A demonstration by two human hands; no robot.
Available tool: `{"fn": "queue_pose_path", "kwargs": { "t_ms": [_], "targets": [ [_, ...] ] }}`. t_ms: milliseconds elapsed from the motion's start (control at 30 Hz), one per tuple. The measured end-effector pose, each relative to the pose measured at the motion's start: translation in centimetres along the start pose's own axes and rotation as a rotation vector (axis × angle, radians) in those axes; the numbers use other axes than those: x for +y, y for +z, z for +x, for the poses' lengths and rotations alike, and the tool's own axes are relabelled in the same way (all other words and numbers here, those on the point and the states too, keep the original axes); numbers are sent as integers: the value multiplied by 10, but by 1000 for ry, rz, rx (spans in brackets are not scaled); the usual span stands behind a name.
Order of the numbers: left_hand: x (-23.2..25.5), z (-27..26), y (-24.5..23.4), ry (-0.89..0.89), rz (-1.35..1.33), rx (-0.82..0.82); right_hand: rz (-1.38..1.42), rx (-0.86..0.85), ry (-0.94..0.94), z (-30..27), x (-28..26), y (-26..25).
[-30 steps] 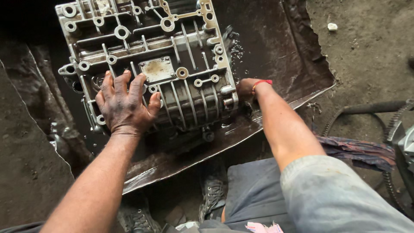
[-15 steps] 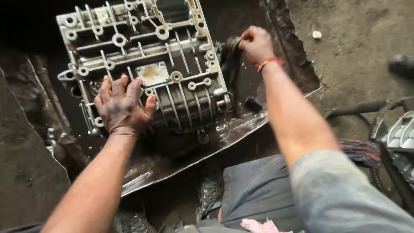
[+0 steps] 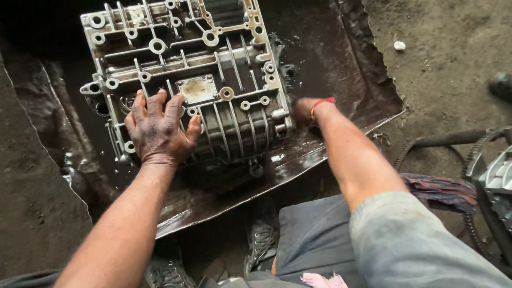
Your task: The person scrubs a disassembled engine block with a rag and liquid cleaner while sitting on the floor. They repeatedly rub the top surface and sides of the metal block, occasionally dipping the rag into the liquid to continue cleaning.
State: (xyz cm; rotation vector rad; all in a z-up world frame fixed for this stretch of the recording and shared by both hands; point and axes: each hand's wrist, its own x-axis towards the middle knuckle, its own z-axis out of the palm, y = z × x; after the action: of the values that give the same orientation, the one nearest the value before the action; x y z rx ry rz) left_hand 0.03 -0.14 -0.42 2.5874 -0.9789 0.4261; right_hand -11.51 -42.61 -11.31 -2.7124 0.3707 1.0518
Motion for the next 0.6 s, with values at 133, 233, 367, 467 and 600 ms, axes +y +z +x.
{"fn": "queue_pose_path", "kwargs": {
  "t_ms": [133,233,367,467,600],
  "targets": [
    [-1,-1,-2,7,7,-6,49,-324,202,-5,-3,6],
    [2,1,-4,8,-5,-2,23,276,207,10,4,-39],
    [4,2,-6,-10,-26,-2,402,652,265,29,-4,-30],
    [3,2,-6,-2,19,-1,205,558,170,79,4,27],
    [2,4,-4,2,-5,29,737,742,244,92,-10,119]
  ]
}}
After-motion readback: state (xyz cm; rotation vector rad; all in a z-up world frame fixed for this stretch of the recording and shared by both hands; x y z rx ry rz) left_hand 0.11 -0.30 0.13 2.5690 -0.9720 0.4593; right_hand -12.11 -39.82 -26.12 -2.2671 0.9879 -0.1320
